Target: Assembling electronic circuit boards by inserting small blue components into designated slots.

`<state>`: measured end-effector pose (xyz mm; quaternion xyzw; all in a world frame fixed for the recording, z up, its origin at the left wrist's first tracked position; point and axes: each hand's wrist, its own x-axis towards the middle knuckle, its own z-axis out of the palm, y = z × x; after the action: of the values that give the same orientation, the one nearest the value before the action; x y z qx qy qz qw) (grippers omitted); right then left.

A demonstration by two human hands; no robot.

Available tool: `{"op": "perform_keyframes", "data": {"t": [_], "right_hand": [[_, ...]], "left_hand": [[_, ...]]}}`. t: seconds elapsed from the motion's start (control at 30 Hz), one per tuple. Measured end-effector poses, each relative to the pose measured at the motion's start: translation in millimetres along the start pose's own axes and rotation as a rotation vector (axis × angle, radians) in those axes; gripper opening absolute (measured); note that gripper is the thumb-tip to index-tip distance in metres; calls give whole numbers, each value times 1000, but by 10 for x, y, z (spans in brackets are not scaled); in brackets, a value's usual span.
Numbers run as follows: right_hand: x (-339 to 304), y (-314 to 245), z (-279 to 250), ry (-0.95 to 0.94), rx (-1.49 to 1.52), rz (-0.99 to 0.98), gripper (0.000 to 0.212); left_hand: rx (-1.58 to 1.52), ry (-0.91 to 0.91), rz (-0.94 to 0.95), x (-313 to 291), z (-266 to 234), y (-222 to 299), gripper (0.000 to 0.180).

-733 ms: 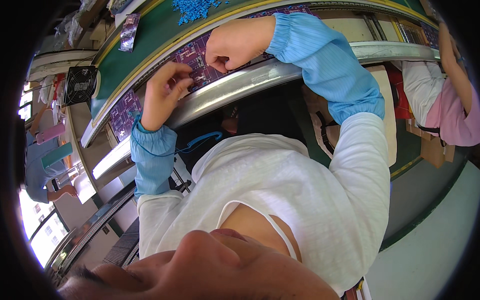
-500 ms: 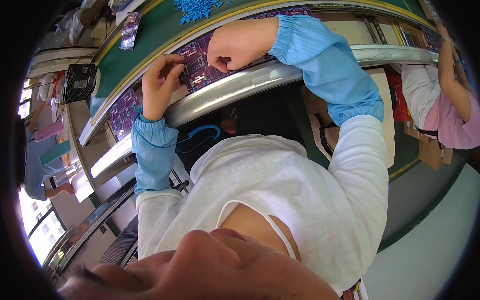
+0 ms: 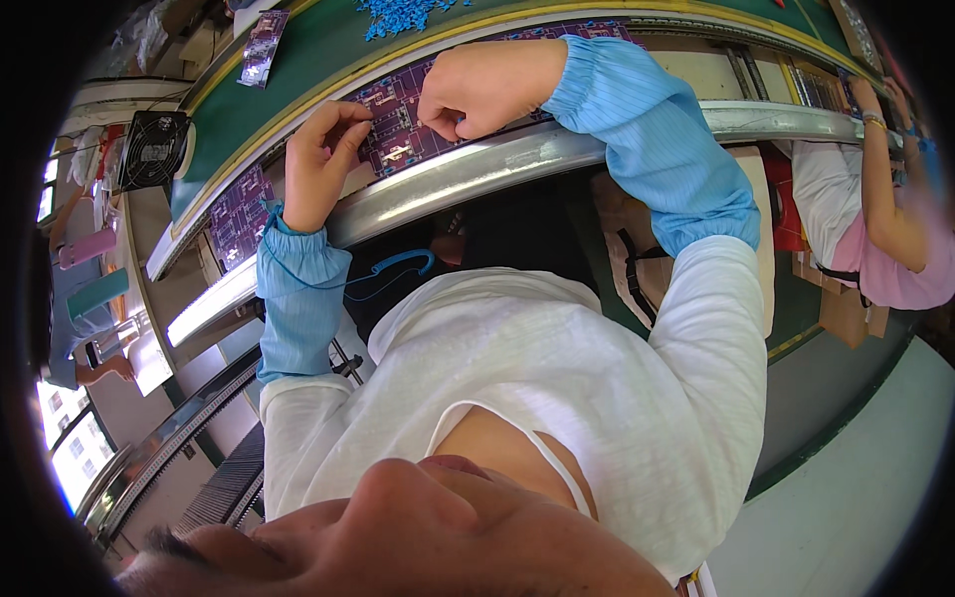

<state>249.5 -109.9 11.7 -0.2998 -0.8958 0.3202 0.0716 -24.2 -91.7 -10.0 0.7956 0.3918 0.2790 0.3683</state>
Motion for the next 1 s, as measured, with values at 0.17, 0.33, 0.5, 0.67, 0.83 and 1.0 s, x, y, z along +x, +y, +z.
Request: {"op": "perform_keyframes", "data": {"t": [0.17, 0.33, 0.5, 0.67, 0.83, 1.0], "right_hand": [[15, 16, 7, 13, -21, -13, 7], [9, -11, -16, -12, -4, -7, 8], [-56, 0, -51, -28, 59, -50, 11], [-206, 24, -125, 224, 64, 45, 15], [-470, -22, 117, 410, -33, 171, 12], [-529, -154, 290, 457, -145, 81, 8]], "left_hand": [[4, -9, -11, 4, -13, 2, 14], [-10, -7, 11, 8, -21, -20, 12], [-5, -13, 62, 12, -20, -86, 11], [-7, 3, 83, 11, -42, -86, 10], [9, 14, 78, 9, -63, -39, 12], [6, 25, 86, -7, -67, -36, 11]]}}
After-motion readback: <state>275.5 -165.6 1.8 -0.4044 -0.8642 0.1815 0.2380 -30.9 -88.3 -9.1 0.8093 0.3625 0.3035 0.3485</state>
